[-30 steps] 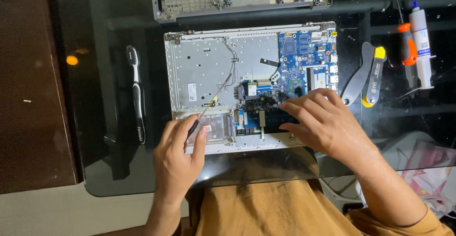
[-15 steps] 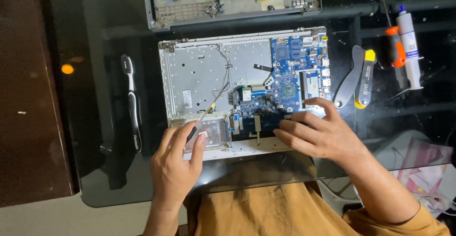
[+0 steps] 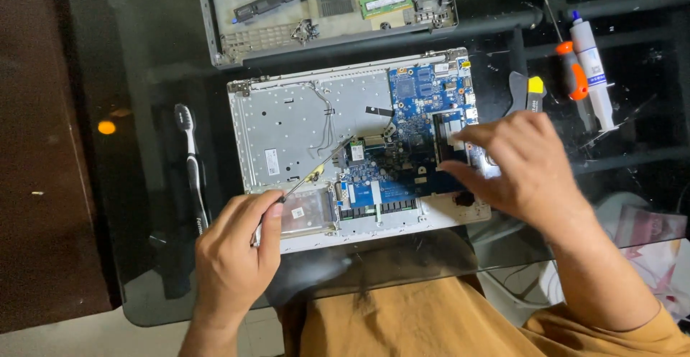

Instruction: Repairing a laptop by connecting internal cables, using a screwdriver on the motherboard, and aligning components within the chassis.

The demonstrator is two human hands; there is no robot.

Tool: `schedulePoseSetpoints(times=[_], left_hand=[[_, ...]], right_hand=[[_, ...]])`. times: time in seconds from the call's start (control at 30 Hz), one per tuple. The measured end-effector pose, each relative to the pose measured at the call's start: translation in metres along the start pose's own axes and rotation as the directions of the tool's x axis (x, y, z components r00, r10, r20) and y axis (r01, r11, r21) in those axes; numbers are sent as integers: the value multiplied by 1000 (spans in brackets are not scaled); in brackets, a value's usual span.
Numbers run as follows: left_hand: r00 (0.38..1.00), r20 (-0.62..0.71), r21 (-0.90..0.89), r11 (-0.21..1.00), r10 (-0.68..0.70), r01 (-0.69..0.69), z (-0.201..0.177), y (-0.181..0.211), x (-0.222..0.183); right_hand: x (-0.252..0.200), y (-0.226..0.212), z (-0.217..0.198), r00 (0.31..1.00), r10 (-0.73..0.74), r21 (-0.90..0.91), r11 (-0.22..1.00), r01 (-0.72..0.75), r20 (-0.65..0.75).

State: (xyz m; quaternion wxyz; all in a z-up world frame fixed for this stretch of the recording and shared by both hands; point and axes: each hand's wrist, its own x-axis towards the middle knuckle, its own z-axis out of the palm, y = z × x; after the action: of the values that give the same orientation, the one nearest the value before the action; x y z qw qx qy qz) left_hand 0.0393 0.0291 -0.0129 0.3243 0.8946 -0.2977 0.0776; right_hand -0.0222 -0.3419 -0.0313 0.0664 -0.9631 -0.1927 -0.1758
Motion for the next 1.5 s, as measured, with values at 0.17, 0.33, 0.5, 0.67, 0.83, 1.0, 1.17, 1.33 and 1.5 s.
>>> schedulePoseSetpoints(times=[0.17,0.33,0.5,0.67,0.83,1.0,1.17,1.33,1.5], left_hand=[[958,-13,206,938,287,-278,-19,18,54],[839,11,536,705,544,-464,-18,41,121],[729,93,500,602,678,-623,16,47,180],[751,130,543,587,647,-600,49,45,207],[853,124,519,700,507,-491,59,31,207],[894,78,506,755,441,-417,47,23,185],[948,93,430,847,304,-314,21,16,152],[980,84,368,908,183,-201,15,3,125],[912,374,-49,978,-170,202,37,9,105]], right_hand=[[22,34,-27,940,330,111,935,-338,80],[27,64,-1,857,502,225,827,-514,113],[15,61,26,935,353,205,914,-350,23],[21,58,40,961,274,176,949,-262,-48],[38,55,54,959,267,126,959,-254,-99],[42,56,61,973,166,-2,986,-168,-158],[46,59,66,982,171,-69,982,-176,-81],[54,63,67,962,241,-67,970,-233,132],[54,67,76,914,343,-37,938,-343,219]])
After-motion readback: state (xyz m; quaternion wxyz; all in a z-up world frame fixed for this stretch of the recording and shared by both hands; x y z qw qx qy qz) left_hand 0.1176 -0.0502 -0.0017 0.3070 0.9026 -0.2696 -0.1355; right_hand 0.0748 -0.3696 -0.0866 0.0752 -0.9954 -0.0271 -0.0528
